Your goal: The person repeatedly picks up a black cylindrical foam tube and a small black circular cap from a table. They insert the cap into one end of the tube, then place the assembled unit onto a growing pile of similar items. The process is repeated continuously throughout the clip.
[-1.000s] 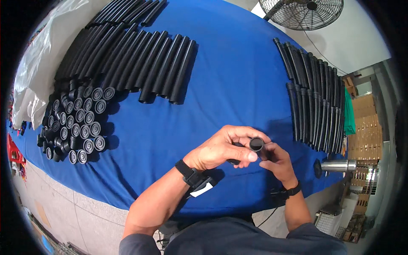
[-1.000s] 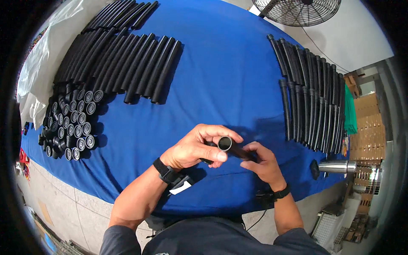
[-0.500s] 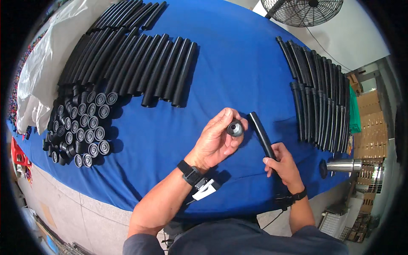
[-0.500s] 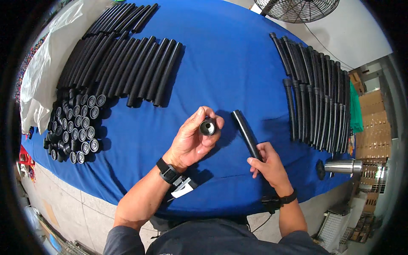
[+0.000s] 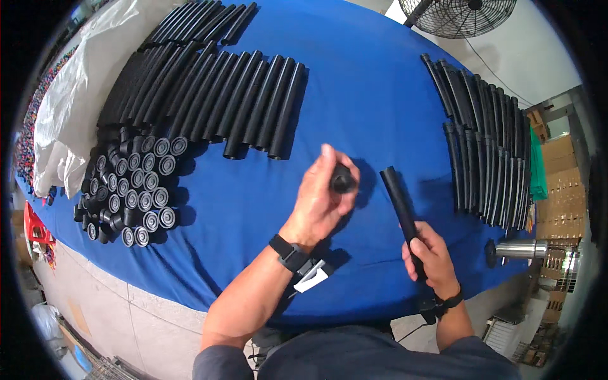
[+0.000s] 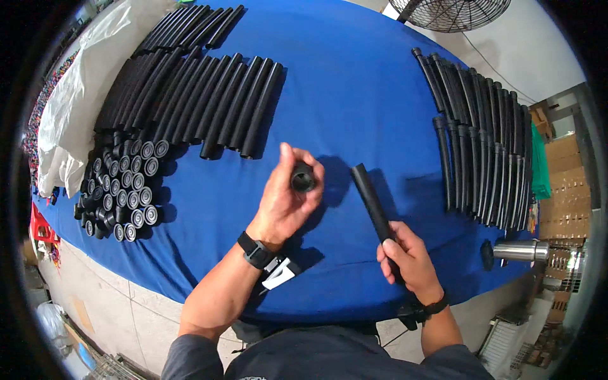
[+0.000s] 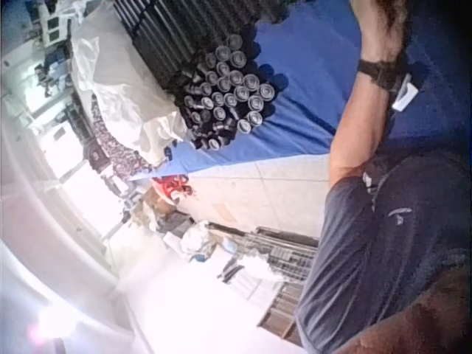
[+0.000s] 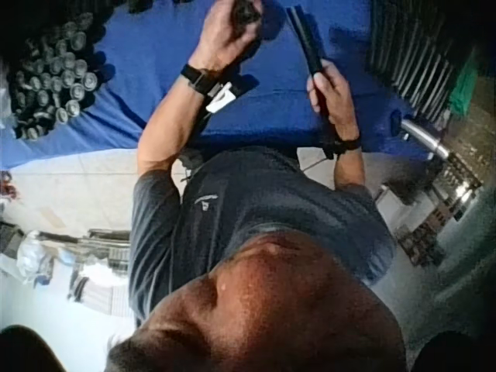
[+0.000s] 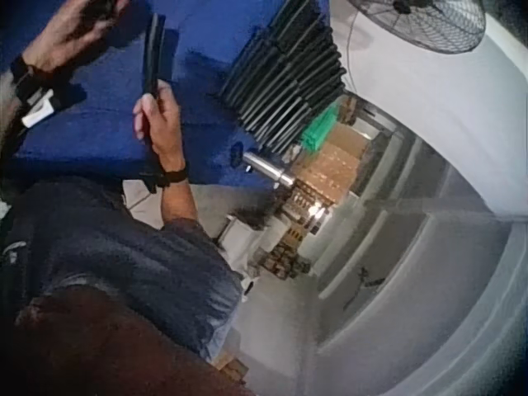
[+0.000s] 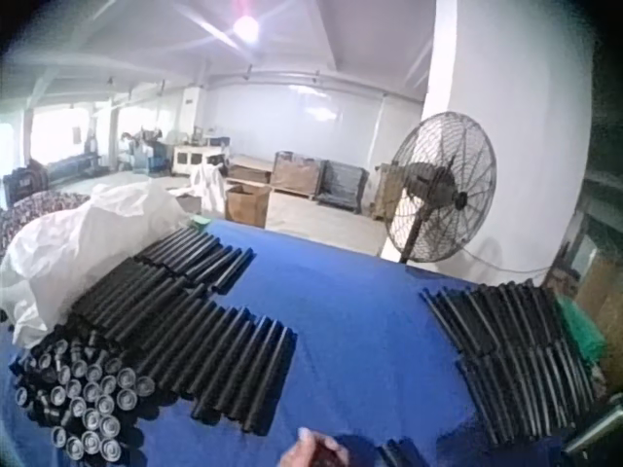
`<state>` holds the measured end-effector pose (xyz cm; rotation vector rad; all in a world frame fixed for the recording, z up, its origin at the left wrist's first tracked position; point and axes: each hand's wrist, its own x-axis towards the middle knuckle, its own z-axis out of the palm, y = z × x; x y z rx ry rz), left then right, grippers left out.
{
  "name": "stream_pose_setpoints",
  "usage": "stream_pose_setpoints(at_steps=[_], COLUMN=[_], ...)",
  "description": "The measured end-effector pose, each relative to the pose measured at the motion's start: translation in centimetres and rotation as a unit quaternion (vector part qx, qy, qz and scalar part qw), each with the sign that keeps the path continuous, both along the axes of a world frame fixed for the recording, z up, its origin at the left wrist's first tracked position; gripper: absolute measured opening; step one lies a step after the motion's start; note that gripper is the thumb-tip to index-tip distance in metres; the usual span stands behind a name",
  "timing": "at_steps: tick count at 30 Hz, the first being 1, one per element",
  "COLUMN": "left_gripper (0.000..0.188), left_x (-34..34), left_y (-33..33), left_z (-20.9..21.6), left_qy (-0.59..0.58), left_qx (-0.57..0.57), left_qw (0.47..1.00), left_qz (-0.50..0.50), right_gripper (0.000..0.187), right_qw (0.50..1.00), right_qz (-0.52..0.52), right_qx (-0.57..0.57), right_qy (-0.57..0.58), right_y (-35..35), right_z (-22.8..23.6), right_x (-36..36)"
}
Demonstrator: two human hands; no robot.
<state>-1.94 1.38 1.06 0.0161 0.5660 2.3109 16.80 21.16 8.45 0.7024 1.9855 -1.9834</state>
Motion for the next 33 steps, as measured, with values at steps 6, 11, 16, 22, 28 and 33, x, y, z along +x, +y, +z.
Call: stream_pose_setpoints(at_steps=[6, 11, 16, 22, 28, 33], left_gripper=[0.057, 0.058, 0.056, 0.049, 0.045, 0.045], left_x=[-0.8, -0.7, -0.8, -0.4, 0.0, 0.1], left_y=[-0.1, -0.1, -0.4, -0.2, 0.1, 0.0], left_z=[-0.4, 0.3, 0.7, 0.6, 1.2, 1.0], left_qy=[0.0, -0.034, -0.058, -0.023, -0.002, -0.01], left_qx=[0.004, 0.049, 0.054, -0.036, -0.093, -0.101], left_qw=[0.996, 0.996, 0.995, 0.992, 0.984, 0.981], left_qz=[0.086, 0.063, 0.059, 0.118, 0.154, 0.167], right_gripper=[0.044, 0.04, 0.038, 0.05, 0.052, 0.052], right_qw=[0.988, 0.979, 0.971, 0.986, 0.995, 0.996], right_qz=[0.071, 0.073, 0.059, 0.075, 0.079, 0.087], right_qx=[-0.13, -0.192, -0.233, -0.148, -0.058, 0.027], right_qy=[0.044, 0.015, -0.003, -0.031, -0.023, -0.007], right_y=[-4.9, -5.6, -5.9, -6.8, -7.3, -8.1], right_z=[-0.9, -1.9, -2.5, -1.1, -1.3, -1.3], right_x=[-0.9, -2.0, -1.7, -2.1, -2.0, -2.0])
